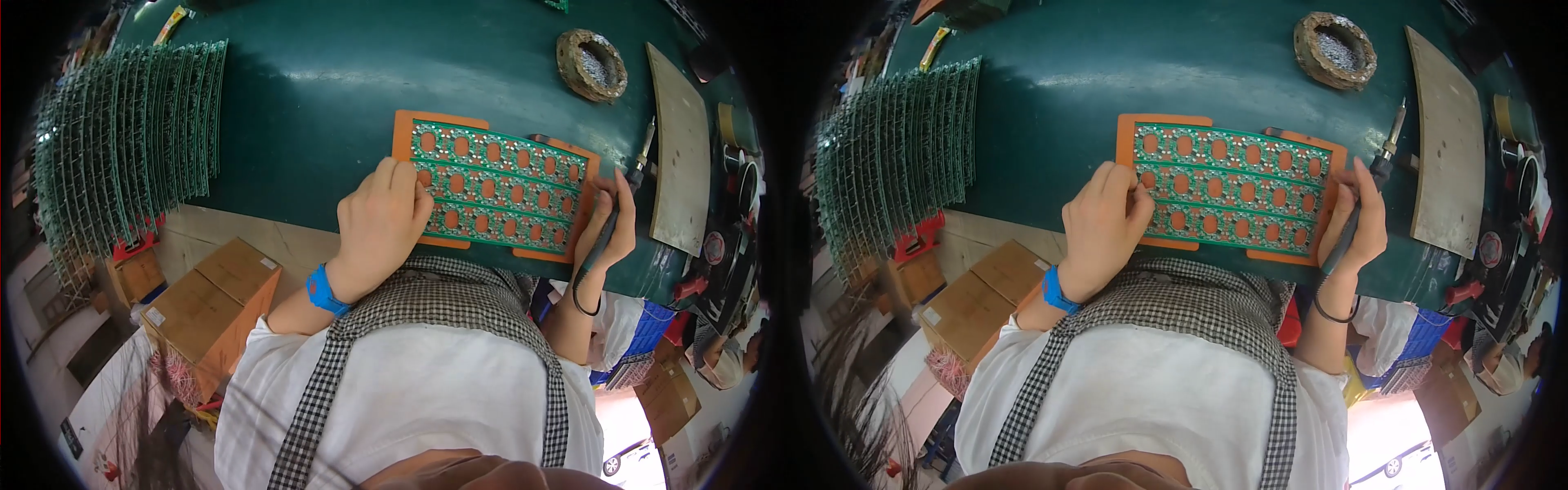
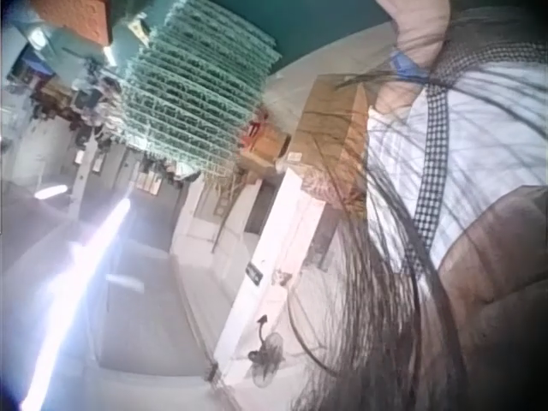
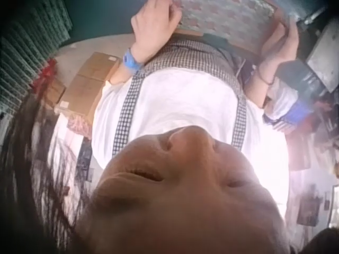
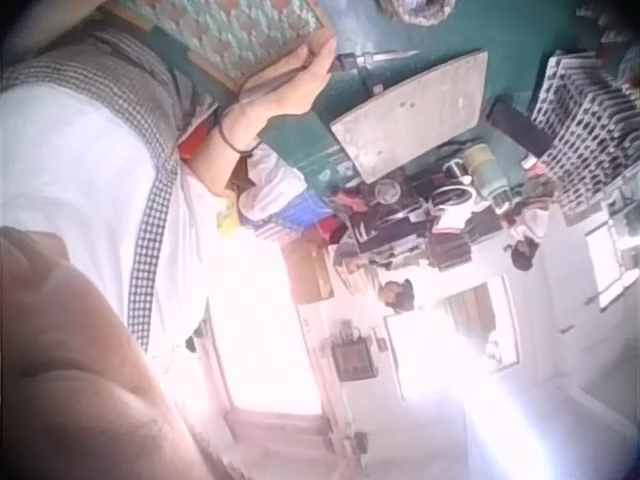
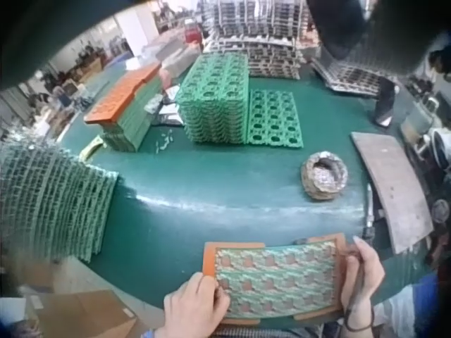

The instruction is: The person removes a board, solders components on a circuit board panel using a soldering iron, swaps the finished panel for a new one in the fixture, and solders the new circuit board panel.

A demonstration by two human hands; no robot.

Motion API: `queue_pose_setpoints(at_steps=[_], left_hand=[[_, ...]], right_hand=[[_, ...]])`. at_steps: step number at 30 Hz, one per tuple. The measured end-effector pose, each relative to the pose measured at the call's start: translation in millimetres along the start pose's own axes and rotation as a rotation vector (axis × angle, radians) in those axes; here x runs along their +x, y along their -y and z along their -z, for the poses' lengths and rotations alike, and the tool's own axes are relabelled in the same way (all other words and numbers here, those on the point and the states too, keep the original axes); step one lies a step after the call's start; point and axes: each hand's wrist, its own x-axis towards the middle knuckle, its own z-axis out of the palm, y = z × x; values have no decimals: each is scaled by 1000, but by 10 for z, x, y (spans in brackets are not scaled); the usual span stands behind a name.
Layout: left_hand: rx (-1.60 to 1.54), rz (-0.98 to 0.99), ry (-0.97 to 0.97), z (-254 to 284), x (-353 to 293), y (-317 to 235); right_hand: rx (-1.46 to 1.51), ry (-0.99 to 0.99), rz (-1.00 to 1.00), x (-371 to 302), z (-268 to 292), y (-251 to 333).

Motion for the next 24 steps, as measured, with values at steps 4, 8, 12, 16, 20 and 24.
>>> queue_pose_setpoints(at_steps=[4, 8, 12, 16, 20, 24], left_hand=[[-145, -32, -172, 186, 6, -163], [-360, 127, -78, 465, -20, -208], [-550, 212, 80, 324, -141, -42], [-272, 151, 87, 227, -162, 15], [-145, 160, 53, 93, -152, -80], [145, 67, 46, -28, -143, -107]], right_hand=[[134, -80, 0, -45, 5, -97], [390, -164, -168, -177, -23, -145], [343, -120, -88, -151, -33, -132], [308, -164, -92, -39, -13, -112], [273, -134, -58, -37, -31, -73], [254, -84, -117, -63, -27, -71]])
